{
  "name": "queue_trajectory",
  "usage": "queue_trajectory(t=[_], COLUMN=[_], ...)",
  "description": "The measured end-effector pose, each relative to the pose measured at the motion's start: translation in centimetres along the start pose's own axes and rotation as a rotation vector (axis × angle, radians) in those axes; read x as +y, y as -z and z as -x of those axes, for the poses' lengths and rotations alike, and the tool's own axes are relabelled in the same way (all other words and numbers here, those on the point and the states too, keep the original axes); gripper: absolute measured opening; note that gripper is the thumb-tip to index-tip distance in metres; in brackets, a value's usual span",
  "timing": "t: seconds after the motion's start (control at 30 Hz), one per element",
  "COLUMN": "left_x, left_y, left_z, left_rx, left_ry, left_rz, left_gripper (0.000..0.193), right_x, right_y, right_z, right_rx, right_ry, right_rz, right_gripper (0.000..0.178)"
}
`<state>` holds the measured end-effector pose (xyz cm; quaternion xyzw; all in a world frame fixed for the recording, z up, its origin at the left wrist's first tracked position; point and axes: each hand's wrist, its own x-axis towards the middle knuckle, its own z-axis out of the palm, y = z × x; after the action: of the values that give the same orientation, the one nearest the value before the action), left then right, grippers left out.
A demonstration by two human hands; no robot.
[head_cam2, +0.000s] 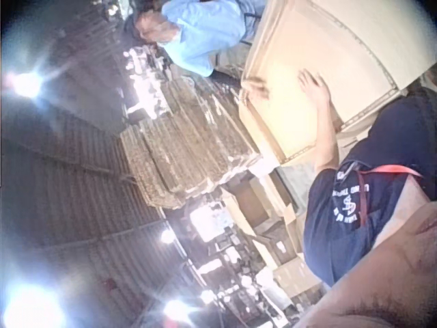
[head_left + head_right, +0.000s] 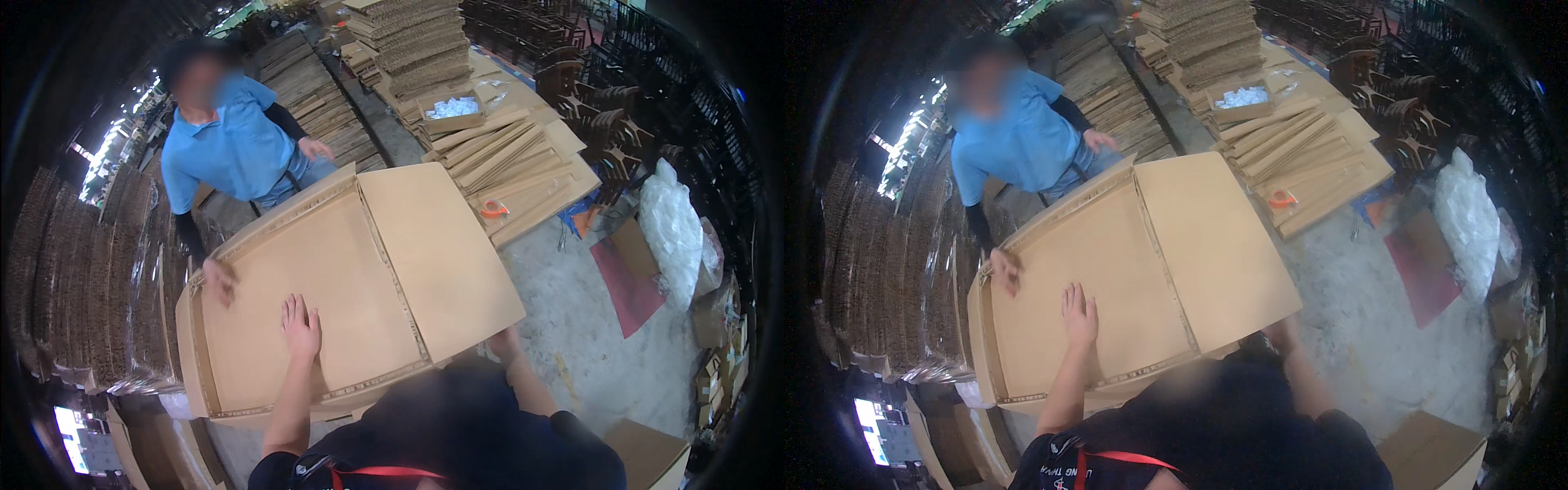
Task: The person assembles a cardboard box around a chair wrapped in protective foam. They fold the flaps, insert a cardboard divider, and then a coworker seals the box with tape.
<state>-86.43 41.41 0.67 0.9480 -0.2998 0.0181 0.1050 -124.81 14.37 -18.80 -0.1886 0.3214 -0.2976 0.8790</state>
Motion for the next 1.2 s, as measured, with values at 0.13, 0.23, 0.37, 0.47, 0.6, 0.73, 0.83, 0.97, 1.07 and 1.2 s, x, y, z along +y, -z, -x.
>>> queue_trajectory(t=[0.13, 0.23, 0.37, 0.47, 0.6, 0.73, 0.83, 0.97, 1.07, 1.2], left_x=[2.4, 5.7, 5.5, 5.3, 5.1, 3.0, -1.6, -5.1, -6.7, -8.0], left_y=[-0.7, -1.4, -1.5, -1.8, -0.4, 5.2, 6.6, 6.5, 4.6, 2.0], left_z=[1.2, 2.2, 4.1, 4.4, 4.8, 5.3, 9.7, 14.5, 15.9, 17.1], left_rx=[-0.030, -0.027, 0.045, 0.064, -0.089, -0.103, 0.265, 0.437, 0.464, 0.541], left_ry=[0.191, 0.221, 0.204, 0.203, 0.226, 0.405, 0.548, 0.550, 0.574, 0.633], left_rz=[0.007, -0.047, -0.011, 0.029, 0.352, 0.874, 0.521, -0.005, -0.051, 0.016], left_gripper=[0.072, 0.071, 0.073, 0.072, 0.067, 0.056, 0.049, 0.045, 0.043, 0.042], right_x=[-1.9, -4.9, -9.9, -12.5, -11.0, -3.3, 0.0, 1.8, 2.0, 2.8], right_y=[-5.1, -5.7, -6.7, -14.5, -29.7, -33.4, -33.4, -33.3, -33.4, -33.1], right_z=[-1.4, -3.0, -2.3, -1.0, 2.9, -0.4, -0.8, -0.8, -0.1, 1.6], right_rx=[-0.284, -0.335, -0.486, -0.768, -1.011, -1.132, -1.258, -1.246, -1.232, -1.152], right_ry=[-0.066, -0.138, -0.112, 0.159, 0.713, 1.055, 0.960, 0.836, 0.818, 0.774], right_rz=[0.024, 0.113, 0.385, 0.578, 0.974, 1.248, 1.742, 1.988, 2.036, 2.113], right_gripper=[0.066, 0.067, 0.071, 0.074, 0.081, 0.076, 0.070, 0.067, 0.068, 0.068])
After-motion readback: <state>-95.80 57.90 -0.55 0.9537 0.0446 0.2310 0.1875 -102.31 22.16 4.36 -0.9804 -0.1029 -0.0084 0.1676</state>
